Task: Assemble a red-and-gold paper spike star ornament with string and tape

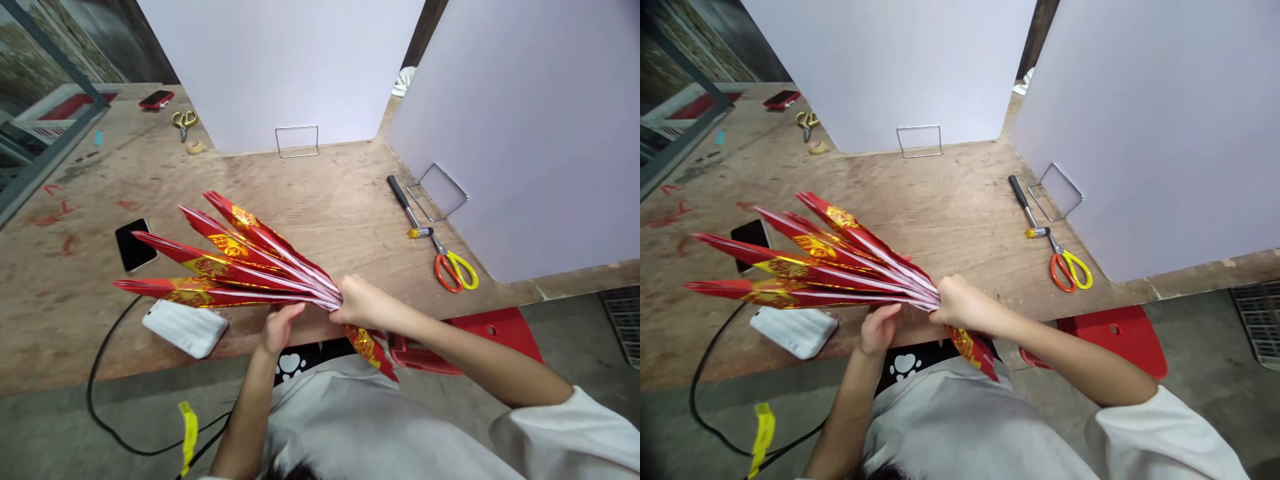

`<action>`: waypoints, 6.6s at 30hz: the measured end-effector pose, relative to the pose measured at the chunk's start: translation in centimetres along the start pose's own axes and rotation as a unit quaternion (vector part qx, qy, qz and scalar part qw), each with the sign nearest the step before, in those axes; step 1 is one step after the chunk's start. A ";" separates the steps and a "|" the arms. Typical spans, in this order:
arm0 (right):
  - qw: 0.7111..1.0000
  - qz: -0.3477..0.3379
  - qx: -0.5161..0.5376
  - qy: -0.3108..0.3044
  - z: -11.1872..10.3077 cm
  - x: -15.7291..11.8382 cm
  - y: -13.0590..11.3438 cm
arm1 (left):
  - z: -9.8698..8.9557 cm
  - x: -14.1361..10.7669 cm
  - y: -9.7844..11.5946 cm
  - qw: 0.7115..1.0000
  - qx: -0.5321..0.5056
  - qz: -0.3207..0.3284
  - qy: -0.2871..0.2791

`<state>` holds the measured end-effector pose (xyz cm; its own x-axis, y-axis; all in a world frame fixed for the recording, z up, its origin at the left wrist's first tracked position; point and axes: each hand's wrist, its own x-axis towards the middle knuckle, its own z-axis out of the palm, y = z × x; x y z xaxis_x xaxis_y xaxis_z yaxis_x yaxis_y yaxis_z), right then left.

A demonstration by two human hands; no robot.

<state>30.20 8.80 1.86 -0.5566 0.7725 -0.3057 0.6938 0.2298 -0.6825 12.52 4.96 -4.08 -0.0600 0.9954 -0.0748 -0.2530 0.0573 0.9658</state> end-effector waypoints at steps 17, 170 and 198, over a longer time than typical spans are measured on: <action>0.916 -0.134 -0.378 -0.022 -2.3 2.3 6.0 | 1.5 4.1 0.2 0.643 0.693 0.227 -0.233; 0.810 -0.294 -0.429 0.271 -2.1 0.8 14.9 | -5.9 3.7 -0.4 0.488 0.801 0.311 -0.152; 0.799 -0.302 -0.469 0.223 -5.3 -0.3 10.4 | 5.4 6.8 3.9 0.668 0.665 0.128 -0.309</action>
<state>39.96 14.08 -1.62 -0.8460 0.4395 0.3017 0.5145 0.8213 0.2465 16.34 12.39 0.56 0.5774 0.8036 -0.1445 0.7947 -0.5126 0.3251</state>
